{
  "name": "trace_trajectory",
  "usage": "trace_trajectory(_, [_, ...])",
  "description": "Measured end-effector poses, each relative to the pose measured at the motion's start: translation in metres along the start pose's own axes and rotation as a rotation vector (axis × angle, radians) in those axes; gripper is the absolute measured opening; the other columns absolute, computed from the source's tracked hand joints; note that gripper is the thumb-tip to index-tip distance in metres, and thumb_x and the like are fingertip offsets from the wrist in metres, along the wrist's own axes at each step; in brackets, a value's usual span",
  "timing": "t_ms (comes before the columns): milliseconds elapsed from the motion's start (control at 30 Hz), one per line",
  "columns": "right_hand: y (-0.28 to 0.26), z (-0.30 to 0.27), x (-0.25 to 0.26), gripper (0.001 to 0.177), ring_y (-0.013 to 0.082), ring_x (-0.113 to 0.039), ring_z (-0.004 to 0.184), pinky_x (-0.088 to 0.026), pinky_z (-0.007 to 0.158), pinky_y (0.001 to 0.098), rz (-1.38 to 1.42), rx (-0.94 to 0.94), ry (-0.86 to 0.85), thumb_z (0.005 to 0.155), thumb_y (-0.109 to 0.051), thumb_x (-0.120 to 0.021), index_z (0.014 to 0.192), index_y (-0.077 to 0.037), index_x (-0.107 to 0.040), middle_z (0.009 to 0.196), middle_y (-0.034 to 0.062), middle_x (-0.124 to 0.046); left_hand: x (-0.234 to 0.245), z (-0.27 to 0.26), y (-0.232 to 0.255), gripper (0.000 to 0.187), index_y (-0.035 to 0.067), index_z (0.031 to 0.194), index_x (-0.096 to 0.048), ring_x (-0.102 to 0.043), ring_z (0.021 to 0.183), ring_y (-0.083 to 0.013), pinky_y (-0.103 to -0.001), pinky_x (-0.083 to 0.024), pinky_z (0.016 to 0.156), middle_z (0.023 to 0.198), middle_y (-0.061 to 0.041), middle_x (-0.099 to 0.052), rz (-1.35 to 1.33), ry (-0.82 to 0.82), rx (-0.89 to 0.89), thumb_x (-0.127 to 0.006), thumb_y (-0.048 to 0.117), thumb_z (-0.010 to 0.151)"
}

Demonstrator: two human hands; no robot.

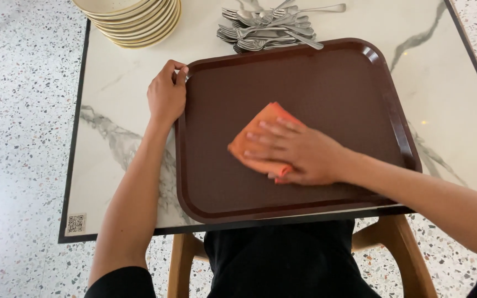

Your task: Organizing silverware on a tray and then wiping the tray clean with a cloth.

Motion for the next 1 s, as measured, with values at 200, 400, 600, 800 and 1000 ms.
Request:
trace_trajectory(200, [0.067, 0.031, -0.004, 0.065, 0.0339, -0.02, 0.156, -0.012, 0.125, 0.0534, -0.124, -0.408, -0.025, 0.104, -0.062, -0.038, 0.162, -0.033, -0.03, 0.169, 0.0011, -0.026, 0.003, -0.002, 0.006, 0.018, 0.015, 0.11, -0.067, -0.063, 0.076, -0.0267, -0.045, -0.048, 0.08, 0.066, -0.002, -0.054, -0.005, -0.014, -0.02, -0.054, 0.027, 0.11])
trace_trajectory(400, [0.056, 0.107, -0.03, 0.064, 0.0376, -0.018, 0.156, -0.011, 0.124, 0.0574, -0.174, -0.41, 0.076, 0.107, -0.059, -0.037, 0.162, -0.027, -0.033, 0.168, 0.0038, -0.03, 0.001, 0.0, 0.006, 0.018, 0.018, 0.111, -0.064, -0.062, 0.082, -0.0261, -0.044, -0.048, 0.084, 0.071, -0.001, -0.053, 0.022, -0.059, 0.001, -0.05, 0.028, 0.111])
trace_trajectory(600, [-0.01, 0.094, -0.034, 0.065, 0.041, -0.017, 0.156, -0.012, 0.125, 0.0595, -0.109, -0.147, 0.057, 0.107, -0.055, -0.034, 0.164, -0.024, -0.028, 0.171, 0.0062, -0.025, 0.004, -0.003, 0.008, 0.019, 0.018, 0.113, -0.062, -0.063, 0.09, -0.0302, -0.047, -0.048, 0.089, 0.077, -0.004, -0.056, 0.028, -0.052, -0.01, -0.047, 0.03, 0.112])
trace_trajectory(800, [-0.049, 0.022, -0.007, 0.055, 0.0339, -0.025, 0.155, -0.012, 0.125, 0.0544, 0.163, 0.07, -0.032, 0.105, -0.052, -0.037, 0.156, -0.031, -0.043, 0.164, 0.0008, -0.038, 0.002, 0.001, 0.002, 0.018, 0.019, 0.111, -0.063, -0.064, 0.084, -0.028, -0.046, -0.049, 0.087, 0.071, -0.004, -0.056, 0.022, -0.049, -0.027, -0.047, 0.029, 0.113])
trace_trajectory(1000, [-0.027, -0.028, 0.019, 0.043, 0.0257, -0.036, 0.151, -0.018, 0.123, 0.0457, 0.358, -0.098, -0.023, 0.102, -0.037, -0.056, 0.144, -0.028, -0.06, 0.156, 0.0013, -0.051, 0.001, 0.005, 0.001, 0.014, 0.017, 0.108, -0.059, -0.056, 0.071, -0.0269, -0.043, -0.044, 0.073, 0.068, -0.003, -0.056, 0.033, -0.057, -0.08, -0.048, 0.025, 0.113])
Point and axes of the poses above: each hand's wrist, its own z-axis towards the middle knuckle, its own x-axis out of the back of the hand, y = z × x, the point moved 3 cm from there along z, towards the middle knuckle
